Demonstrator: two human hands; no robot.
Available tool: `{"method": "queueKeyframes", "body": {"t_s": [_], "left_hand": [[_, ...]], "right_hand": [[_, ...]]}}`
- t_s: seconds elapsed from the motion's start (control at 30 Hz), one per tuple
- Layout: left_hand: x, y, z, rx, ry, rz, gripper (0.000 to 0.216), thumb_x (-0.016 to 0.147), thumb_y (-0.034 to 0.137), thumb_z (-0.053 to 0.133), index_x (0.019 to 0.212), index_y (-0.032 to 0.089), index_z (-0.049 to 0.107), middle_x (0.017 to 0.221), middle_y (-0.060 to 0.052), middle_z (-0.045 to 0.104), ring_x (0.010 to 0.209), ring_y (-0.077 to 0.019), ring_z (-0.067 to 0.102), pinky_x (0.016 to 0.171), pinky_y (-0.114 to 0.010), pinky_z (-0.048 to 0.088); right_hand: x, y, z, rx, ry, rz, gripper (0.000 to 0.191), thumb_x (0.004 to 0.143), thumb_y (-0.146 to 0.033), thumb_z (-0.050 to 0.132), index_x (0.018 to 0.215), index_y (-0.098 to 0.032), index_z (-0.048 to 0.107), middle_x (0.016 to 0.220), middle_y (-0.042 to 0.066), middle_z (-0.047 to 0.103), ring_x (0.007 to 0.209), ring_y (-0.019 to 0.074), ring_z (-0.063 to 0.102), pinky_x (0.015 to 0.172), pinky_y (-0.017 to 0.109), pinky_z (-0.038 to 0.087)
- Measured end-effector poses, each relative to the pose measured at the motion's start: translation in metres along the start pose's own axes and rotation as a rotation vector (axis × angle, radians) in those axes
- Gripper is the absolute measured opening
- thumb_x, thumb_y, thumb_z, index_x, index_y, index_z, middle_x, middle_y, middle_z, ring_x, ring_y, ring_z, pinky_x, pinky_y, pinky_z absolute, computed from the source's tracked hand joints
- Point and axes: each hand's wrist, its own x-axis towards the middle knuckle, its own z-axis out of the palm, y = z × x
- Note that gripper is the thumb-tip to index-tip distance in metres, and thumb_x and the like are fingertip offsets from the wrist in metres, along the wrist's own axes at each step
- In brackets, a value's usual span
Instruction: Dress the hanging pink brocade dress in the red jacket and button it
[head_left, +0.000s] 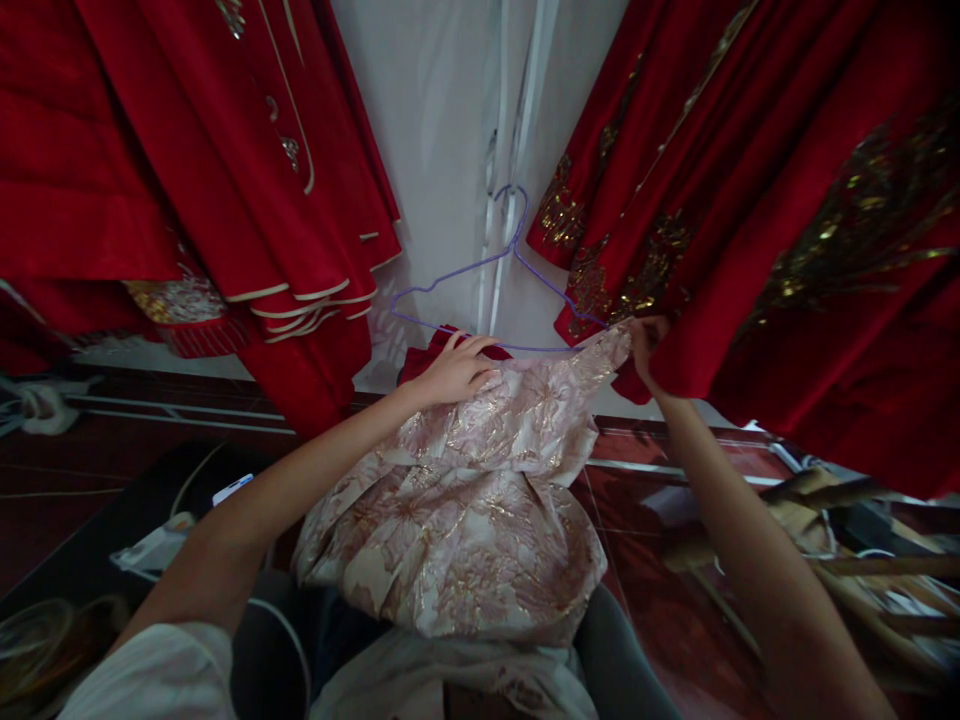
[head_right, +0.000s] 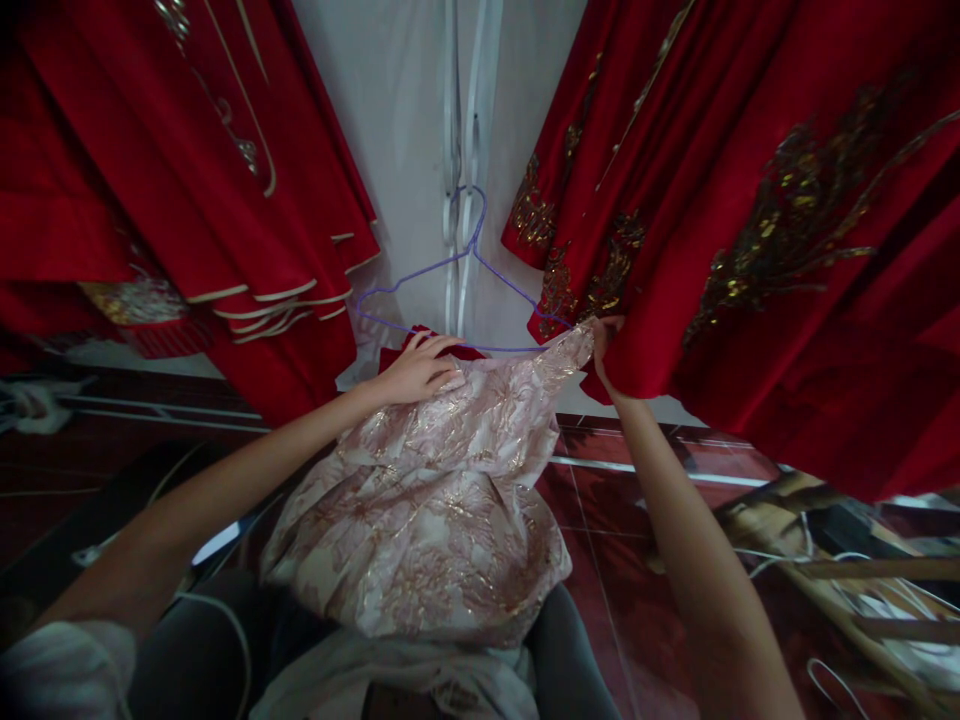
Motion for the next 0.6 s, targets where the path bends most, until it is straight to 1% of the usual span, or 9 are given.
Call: {"method": "queueKeyframes", "body": {"t_s": [0.03,0.1,0.17,0.27,0.33,0.43,0.5,0.57,0.6], "left_hand": [[0.002,0.001,0.000,-0.019,-0.005,-0.008,0.028,0.095,0.034,0.044,0.100,0.022,0.070,0.144,-0.008,0.047,0.134,-0.0247,0.041,0.114,-0.057,0.020],[0.007,0.005,0.002,-0.060,-0.007,-0.025,0.032,0.097,0.036,0.041,0.093,0.021,0.069,0.143,-0.008,0.049,0.132,-0.0241,0.043,0.113,-0.056,0.022],[0.014,0.011,0.006,-0.104,-0.002,-0.030,0.036,0.098,0.038,0.038,0.090,0.020,0.067,0.141,-0.007,0.051,0.131,-0.0230,0.045,0.111,-0.054,0.026],[0.024,0.014,0.010,-0.172,0.044,-0.046,0.035,0.099,0.038,0.035,0.095,0.020,0.065,0.136,-0.007,0.056,0.129,-0.0217,0.047,0.109,-0.051,0.030],[0.024,0.009,0.006,-0.240,0.095,-0.048,0.033,0.099,0.038,0.036,0.097,0.021,0.064,0.131,-0.007,0.059,0.126,-0.0203,0.050,0.108,-0.048,0.033],[0.011,-0.017,-0.007,-0.345,0.241,-0.080,0.031,0.096,0.041,0.044,0.093,0.019,0.065,0.121,-0.008,0.063,0.115,-0.0186,0.056,0.102,-0.038,0.041],[-0.007,-0.044,-0.017,-0.365,0.428,-0.241,0.031,0.090,0.047,0.053,0.089,0.019,0.067,0.104,-0.007,0.068,0.101,-0.0194,0.061,0.095,-0.035,0.046],[-0.029,-0.075,-0.021,-0.468,0.559,-0.447,0.036,0.087,0.051,0.055,0.089,0.018,0.067,0.090,-0.006,0.070,0.085,-0.0184,0.064,0.082,-0.031,0.050],[-0.040,-0.089,-0.021,-0.520,0.606,-0.534,0.038,0.084,0.054,0.057,0.089,0.017,0.066,0.087,-0.006,0.070,0.081,-0.0182,0.065,0.078,-0.029,0.051]], "right_hand": [[0.006,-0.005,0.001,-0.001,0.063,0.024,0.054,0.091,-0.060,0.020,0.092,-0.022,0.058,0.093,0.018,0.064,0.093,0.0329,0.058,0.076,0.048,0.046],[0.018,-0.020,0.005,0.007,0.200,0.035,0.049,0.090,-0.060,0.027,0.090,-0.022,0.058,0.092,0.015,0.064,0.089,0.0293,0.059,0.076,0.044,0.048],[0.026,-0.040,0.009,0.022,0.262,-0.010,0.042,0.089,-0.058,0.037,0.088,-0.022,0.058,0.090,0.011,0.066,0.087,0.0254,0.061,0.078,0.040,0.048],[0.029,-0.070,0.014,0.017,0.185,-0.045,0.033,0.091,-0.051,0.043,0.091,-0.023,0.059,0.084,0.006,0.067,0.081,0.0221,0.062,0.075,0.034,0.047],[0.026,-0.083,0.016,0.011,0.124,-0.024,0.030,0.092,-0.049,0.043,0.090,-0.023,0.059,0.078,0.004,0.067,0.076,0.0213,0.062,0.072,0.032,0.045],[0.022,-0.087,0.012,0.025,0.104,-0.009,0.029,0.092,-0.049,0.045,0.087,-0.024,0.059,0.076,0.003,0.067,0.071,0.0204,0.062,0.068,0.030,0.043],[0.023,-0.083,0.007,0.039,0.116,-0.015,0.031,0.091,-0.051,0.046,0.085,-0.024,0.059,0.076,0.003,0.067,0.070,0.0198,0.061,0.066,0.029,0.043],[0.025,-0.079,0.005,0.051,0.115,-0.019,0.033,0.089,-0.054,0.048,0.085,-0.024,0.059,0.075,0.003,0.067,0.069,0.0194,0.060,0.065,0.028,0.042],[0.026,-0.077,0.004,0.060,0.111,-0.015,0.034,0.089,-0.055,0.049,0.084,-0.024,0.059,0.074,0.003,0.067,0.068,0.0191,0.060,0.064,0.028,0.042]]}}
